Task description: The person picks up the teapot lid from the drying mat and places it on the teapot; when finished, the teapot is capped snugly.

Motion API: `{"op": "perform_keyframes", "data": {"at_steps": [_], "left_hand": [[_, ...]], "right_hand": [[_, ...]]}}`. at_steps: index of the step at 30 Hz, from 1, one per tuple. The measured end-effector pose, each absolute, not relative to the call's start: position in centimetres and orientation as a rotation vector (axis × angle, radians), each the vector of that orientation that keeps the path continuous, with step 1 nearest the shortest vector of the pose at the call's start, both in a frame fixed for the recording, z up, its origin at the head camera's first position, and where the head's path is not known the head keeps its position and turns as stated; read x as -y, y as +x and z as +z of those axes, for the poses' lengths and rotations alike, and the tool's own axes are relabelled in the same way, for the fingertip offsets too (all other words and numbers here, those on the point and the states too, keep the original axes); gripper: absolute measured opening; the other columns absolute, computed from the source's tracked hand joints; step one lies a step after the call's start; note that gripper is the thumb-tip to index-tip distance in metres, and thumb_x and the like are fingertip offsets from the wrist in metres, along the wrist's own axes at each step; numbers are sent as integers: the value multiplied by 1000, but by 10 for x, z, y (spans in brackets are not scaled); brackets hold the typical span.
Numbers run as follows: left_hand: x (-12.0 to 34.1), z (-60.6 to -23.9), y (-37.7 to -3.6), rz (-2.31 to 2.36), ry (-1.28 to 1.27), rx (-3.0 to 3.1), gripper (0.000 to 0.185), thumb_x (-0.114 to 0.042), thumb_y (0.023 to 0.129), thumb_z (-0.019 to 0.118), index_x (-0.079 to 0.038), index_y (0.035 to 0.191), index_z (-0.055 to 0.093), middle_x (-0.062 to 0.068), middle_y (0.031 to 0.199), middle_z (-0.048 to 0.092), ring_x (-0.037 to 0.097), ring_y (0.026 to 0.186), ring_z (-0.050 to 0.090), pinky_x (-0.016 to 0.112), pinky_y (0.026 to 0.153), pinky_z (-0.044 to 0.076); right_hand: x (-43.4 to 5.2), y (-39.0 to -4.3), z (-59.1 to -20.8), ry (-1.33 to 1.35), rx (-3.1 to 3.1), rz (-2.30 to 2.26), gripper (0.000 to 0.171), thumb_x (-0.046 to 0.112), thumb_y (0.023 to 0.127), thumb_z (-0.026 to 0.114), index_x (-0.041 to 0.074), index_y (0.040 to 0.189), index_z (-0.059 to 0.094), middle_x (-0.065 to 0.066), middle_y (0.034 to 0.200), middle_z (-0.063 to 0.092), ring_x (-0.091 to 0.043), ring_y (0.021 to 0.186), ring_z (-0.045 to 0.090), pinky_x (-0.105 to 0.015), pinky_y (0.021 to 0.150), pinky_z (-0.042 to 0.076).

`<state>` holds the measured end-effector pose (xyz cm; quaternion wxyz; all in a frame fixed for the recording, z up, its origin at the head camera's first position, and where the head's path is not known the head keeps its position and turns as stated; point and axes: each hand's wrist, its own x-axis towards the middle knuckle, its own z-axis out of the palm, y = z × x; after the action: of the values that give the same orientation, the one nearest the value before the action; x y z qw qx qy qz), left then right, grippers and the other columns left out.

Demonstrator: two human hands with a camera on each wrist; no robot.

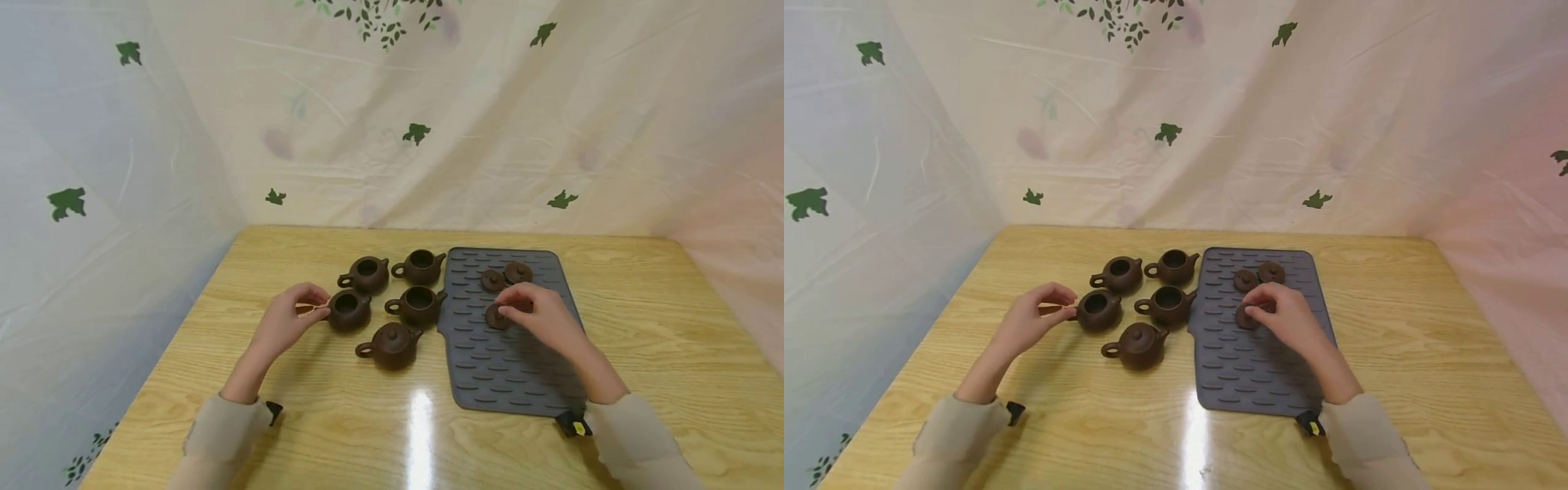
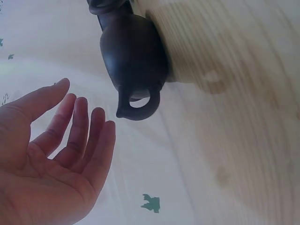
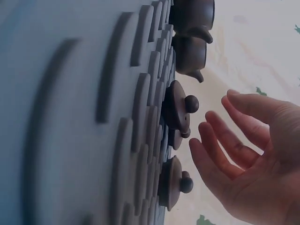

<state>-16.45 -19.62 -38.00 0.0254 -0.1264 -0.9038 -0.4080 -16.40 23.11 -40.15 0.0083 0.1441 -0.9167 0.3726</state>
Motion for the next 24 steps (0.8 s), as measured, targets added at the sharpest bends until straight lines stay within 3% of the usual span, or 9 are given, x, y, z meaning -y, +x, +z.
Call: {"op": "perform_keyframes", "data": {"at_steps": [7, 24], "left_hand": [[200, -389, -168, -1210, -365, 2810, 24, -10, 84, 71, -3, 106, 63, 15, 104, 63, 29, 102, 59, 48, 93, 47], [200, -404, -178, -1234, -288, 2899, 22, -6, 85, 69, -3, 105, 63, 14, 104, 64, 30, 99, 64, 42, 86, 52]], "right_hand": [[-236, -167, -407, 406, 2894, 1140, 15, 20, 89, 66, 13, 102, 67, -6, 102, 66, -22, 92, 63, -35, 76, 52], [-235, -171, -414, 385, 3000, 1040, 15, 12, 85, 70, 15, 99, 68, -12, 107, 65, -30, 99, 61, -47, 82, 49]]}}
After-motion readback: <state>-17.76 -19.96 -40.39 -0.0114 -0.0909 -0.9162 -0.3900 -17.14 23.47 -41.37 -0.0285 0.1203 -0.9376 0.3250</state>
